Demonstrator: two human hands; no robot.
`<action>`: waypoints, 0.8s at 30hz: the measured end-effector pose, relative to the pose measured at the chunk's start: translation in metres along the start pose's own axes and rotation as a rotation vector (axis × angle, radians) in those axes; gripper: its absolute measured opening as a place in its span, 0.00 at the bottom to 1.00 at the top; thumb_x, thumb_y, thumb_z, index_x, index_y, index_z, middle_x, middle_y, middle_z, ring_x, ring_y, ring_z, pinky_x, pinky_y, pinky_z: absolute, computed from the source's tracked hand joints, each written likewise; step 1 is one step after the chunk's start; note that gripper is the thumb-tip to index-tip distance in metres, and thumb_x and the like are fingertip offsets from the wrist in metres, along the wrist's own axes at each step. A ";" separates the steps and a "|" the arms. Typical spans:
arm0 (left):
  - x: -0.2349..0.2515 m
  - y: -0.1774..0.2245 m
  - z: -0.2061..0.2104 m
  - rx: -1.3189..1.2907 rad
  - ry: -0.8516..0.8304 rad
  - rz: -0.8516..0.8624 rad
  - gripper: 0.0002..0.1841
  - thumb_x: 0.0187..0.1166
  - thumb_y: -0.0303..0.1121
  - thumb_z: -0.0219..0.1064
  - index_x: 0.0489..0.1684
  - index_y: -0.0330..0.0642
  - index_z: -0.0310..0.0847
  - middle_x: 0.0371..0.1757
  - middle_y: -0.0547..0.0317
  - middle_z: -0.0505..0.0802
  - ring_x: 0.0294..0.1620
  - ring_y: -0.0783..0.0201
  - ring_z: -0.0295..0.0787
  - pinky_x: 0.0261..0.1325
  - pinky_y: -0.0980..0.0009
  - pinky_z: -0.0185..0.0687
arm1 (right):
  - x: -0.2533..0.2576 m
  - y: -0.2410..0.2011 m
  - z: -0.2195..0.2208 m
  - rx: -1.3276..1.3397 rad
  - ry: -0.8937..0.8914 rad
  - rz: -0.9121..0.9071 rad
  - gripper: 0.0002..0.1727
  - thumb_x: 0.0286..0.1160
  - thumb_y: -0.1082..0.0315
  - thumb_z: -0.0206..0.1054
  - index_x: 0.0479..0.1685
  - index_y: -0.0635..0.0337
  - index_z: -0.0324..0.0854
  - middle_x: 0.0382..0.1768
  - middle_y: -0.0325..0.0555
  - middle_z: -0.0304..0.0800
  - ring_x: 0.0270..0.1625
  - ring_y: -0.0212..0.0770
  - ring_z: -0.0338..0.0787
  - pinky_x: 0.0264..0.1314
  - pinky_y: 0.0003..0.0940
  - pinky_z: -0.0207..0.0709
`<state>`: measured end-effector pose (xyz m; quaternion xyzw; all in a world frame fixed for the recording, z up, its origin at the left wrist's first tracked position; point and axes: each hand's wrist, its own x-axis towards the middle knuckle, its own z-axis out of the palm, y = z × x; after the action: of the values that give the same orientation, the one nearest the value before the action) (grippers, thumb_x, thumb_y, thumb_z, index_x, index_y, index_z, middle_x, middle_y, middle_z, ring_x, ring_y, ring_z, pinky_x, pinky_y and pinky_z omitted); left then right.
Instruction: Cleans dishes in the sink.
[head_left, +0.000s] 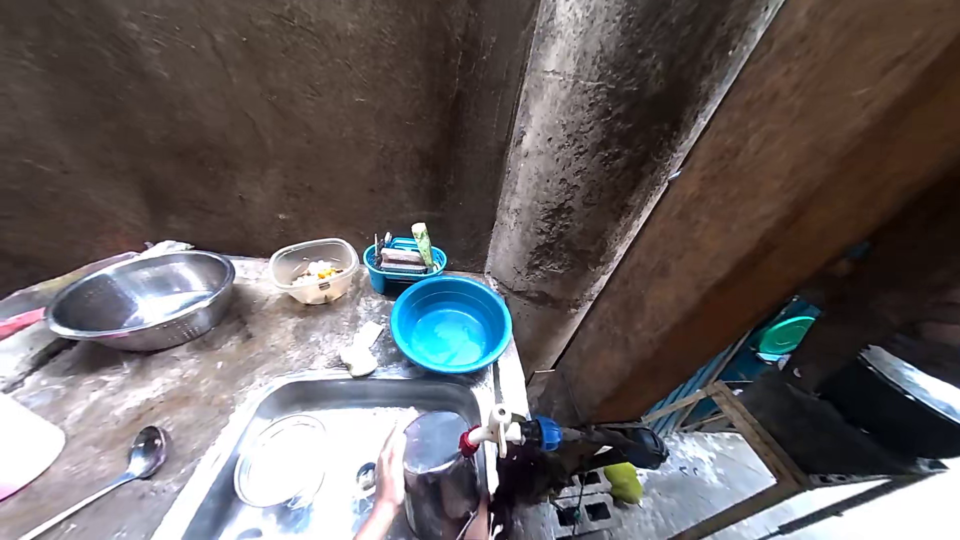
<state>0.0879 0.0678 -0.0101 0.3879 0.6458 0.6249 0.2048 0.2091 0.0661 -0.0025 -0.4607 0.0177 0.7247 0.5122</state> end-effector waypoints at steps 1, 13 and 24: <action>-0.004 0.001 0.001 -0.178 0.057 -0.248 0.28 0.89 0.33 0.35 0.76 0.16 0.67 0.77 0.27 0.78 0.80 0.50 0.73 0.85 0.61 0.62 | 0.000 0.002 -0.003 0.022 -0.016 0.009 0.32 0.95 0.43 0.30 0.81 0.56 0.61 0.65 0.53 0.79 0.63 0.43 0.83 0.61 0.45 0.80; -0.030 0.050 -0.080 -0.075 -0.381 -0.523 0.32 0.95 0.53 0.38 0.88 0.41 0.62 0.87 0.51 0.72 0.88 0.64 0.64 0.90 0.66 0.57 | 0.005 -0.005 -0.007 -0.112 -0.086 -0.076 0.27 0.94 0.47 0.35 0.72 0.55 0.67 0.54 0.48 0.82 0.53 0.39 0.85 0.51 0.44 0.81; -0.005 -0.025 -0.009 0.702 -0.232 1.226 0.19 0.80 0.42 0.61 0.15 0.47 0.82 0.19 0.61 0.87 0.24 0.61 0.87 0.32 0.67 0.84 | 0.043 -0.028 0.027 -0.776 -0.300 -0.022 0.24 0.95 0.65 0.46 0.83 0.68 0.64 0.77 0.64 0.73 0.74 0.51 0.77 0.75 0.48 0.72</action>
<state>0.0786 0.0603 -0.0340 0.7881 0.4485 0.3374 -0.2527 0.2105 0.1243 -0.0041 -0.5088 -0.3365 0.7313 0.3051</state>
